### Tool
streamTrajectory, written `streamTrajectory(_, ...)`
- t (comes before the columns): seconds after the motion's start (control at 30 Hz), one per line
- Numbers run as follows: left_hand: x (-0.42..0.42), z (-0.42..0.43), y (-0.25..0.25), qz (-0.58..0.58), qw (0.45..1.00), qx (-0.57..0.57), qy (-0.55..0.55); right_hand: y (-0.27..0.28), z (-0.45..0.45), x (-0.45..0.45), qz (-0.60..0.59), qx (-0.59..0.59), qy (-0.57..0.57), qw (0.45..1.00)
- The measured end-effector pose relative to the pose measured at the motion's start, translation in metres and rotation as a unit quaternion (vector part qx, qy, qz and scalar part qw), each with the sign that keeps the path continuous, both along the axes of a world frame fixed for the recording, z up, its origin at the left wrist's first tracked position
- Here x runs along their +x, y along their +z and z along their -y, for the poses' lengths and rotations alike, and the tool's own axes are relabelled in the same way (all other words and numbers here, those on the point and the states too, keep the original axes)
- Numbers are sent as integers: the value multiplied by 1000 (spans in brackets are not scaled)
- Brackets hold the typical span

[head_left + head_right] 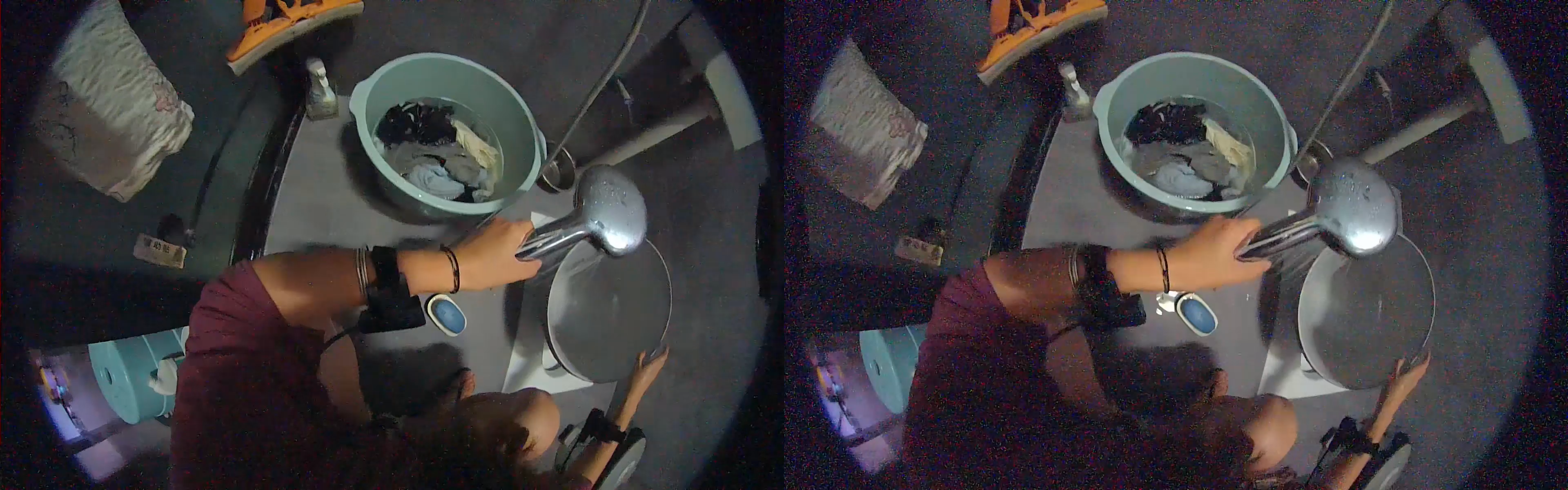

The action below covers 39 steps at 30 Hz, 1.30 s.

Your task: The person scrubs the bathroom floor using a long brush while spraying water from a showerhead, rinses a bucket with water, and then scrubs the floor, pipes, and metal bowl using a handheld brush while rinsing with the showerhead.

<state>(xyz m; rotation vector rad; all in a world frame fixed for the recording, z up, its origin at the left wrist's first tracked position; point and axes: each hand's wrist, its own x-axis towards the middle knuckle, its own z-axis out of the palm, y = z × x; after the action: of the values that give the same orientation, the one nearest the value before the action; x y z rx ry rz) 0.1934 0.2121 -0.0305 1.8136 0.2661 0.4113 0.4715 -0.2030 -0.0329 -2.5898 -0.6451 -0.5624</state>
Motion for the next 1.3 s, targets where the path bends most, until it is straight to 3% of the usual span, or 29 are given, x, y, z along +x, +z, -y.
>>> streamTrajectory(0.07, -4, -3, 5, 94, 991, 84, 45, 1, -5, -2, -6, 39, 31, 999)
streamTrajectory(0.1, -9, -3, 7, -34, 999, -8, 10, 2, -6, -3, 30, -25, 12, 999)
streamTrajectory(0.13, -13, -5, 11, -36, 999, -14, 6, 5, -12, -7, 67, -88, -7, 994)
streamTrajectory(0.23, -15, -10, 6, -20, 999, 42, 15, 14, -39, -28, 129, -105, 5, 986)
streamTrajectory(0.33, -15, -13, 0, 0, 991, 128, 36, 15, -49, -28, 66, -85, 8, 994)
streamTrajectory(0.4, -12, -13, -3, 39, 993, 107, 38, 3, -40, -14, -32, 95, 27, 995)
streamTrajectory(0.47, -10, -11, -1, 8, 995, 97, 30, 12, -42, -19, -143, 26, -123, 982)
streamTrajectory(0.53, -15, -10, 7, -6, 997, 72, 18, -9, -11, -1, -11, -76, -56, 995)
streamTrajectory(0.7, -16, -4, 22, -92, 994, 52, 3, -7, -4, 7, -20, -92, -61, 994)
streamTrajectory(0.83, -14, -4, 17, -82, 994, 73, -20, 0, -18, 2, -50, -128, -111, 984)
streamTrajectory(1.03, -12, -2, 16, -78, 995, 54, -42, 16, -5, 32, -28, -88, -47, 995)
streamTrajectory(1.13, -16, 0, 29, -71, 996, 48, -18, 29, -1, 41, -99, -88, -109, 985)
streamTrajectory(1.2, -14, 4, 42, -100, 992, -75, -13, 12, 25, 64, -102, -43, -66, 992)
streamTrajectory(1.3, -10, 2, 29, -40, 995, -95, -9, 39, -2, 45, -118, -3, -24, 993)
